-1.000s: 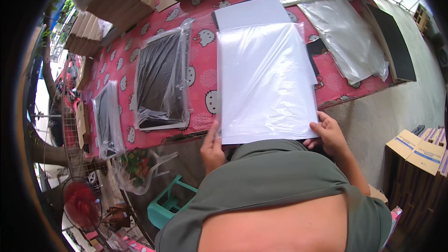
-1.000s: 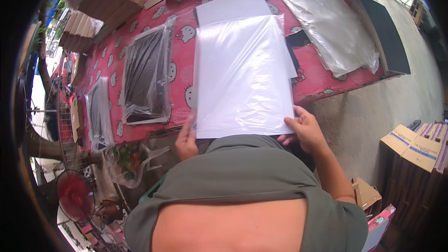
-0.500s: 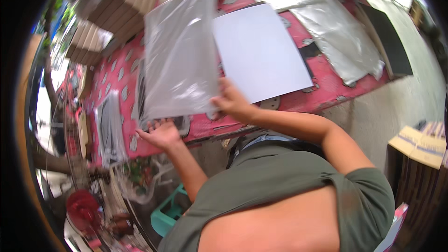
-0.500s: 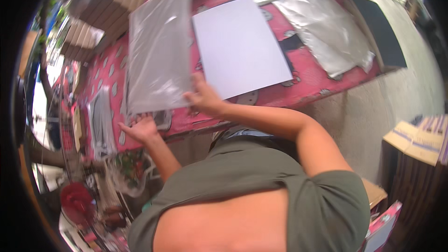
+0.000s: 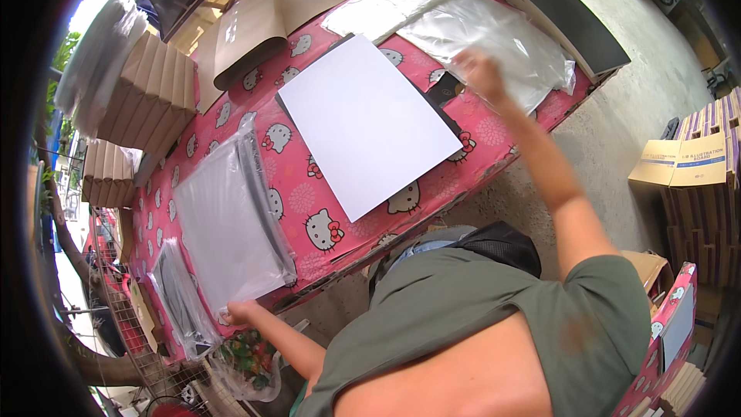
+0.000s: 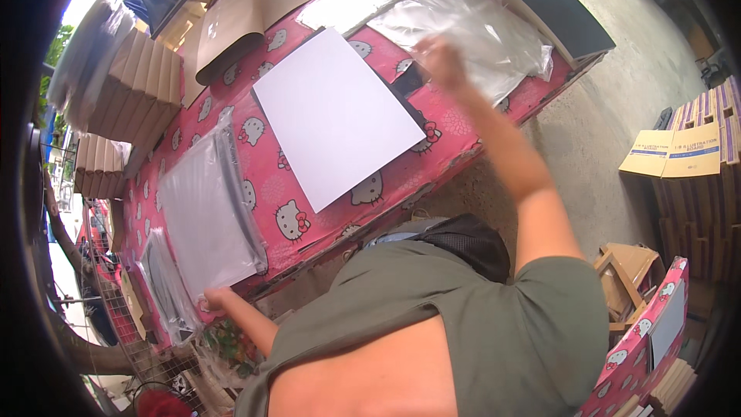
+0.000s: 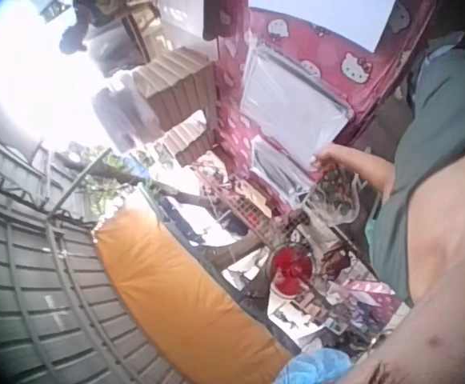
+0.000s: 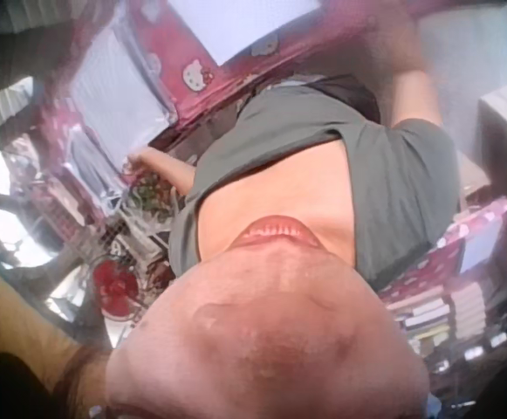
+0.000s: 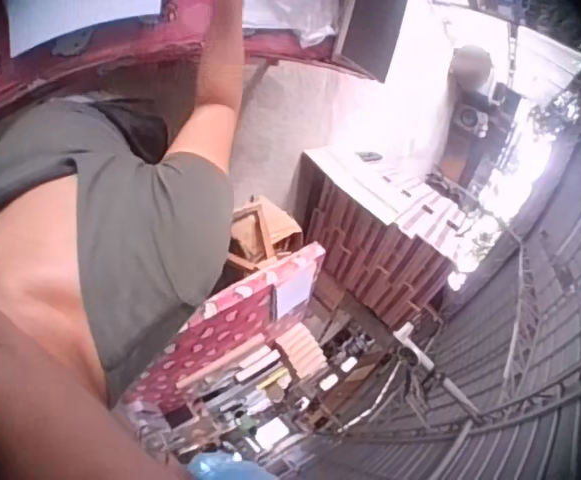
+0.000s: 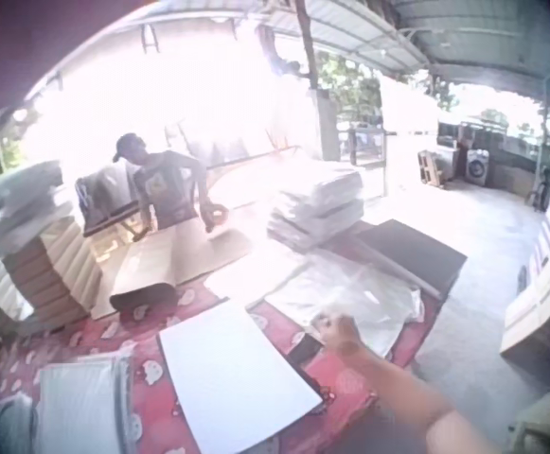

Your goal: The person puts flat black and white items into individual plastic bags and then places the bagged items onto a stack on a table.

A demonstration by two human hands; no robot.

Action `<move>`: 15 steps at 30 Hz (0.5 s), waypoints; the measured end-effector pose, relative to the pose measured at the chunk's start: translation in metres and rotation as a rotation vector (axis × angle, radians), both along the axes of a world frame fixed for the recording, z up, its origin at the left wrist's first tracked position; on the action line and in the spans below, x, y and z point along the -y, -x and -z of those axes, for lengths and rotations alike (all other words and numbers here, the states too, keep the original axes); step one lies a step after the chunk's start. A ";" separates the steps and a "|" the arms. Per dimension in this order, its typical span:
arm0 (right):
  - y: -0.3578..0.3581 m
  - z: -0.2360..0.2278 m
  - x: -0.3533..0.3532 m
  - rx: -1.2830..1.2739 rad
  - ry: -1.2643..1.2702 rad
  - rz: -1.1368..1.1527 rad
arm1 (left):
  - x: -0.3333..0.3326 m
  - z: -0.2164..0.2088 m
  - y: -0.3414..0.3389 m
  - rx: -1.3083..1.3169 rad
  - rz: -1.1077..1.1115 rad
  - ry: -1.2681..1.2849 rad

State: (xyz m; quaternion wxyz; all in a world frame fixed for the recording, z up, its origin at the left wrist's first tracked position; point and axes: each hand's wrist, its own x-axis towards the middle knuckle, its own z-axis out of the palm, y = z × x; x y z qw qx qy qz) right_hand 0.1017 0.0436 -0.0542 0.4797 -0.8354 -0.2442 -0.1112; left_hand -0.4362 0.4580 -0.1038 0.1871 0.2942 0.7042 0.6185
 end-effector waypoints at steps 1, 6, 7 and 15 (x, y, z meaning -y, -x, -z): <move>-0.045 0.000 0.025 0.067 0.114 0.215 | -0.007 0.010 0.007 -0.021 0.043 -0.040; -0.118 0.026 0.099 -0.057 0.595 0.998 | 0.034 -0.033 -0.037 -0.042 0.286 0.037; -0.116 0.037 0.104 0.002 0.702 0.957 | 0.050 -0.055 -0.052 -0.078 0.244 0.050; 0.072 0.023 0.068 0.286 0.629 -0.100 | 0.083 -0.090 -0.086 0.218 0.531 -0.066</move>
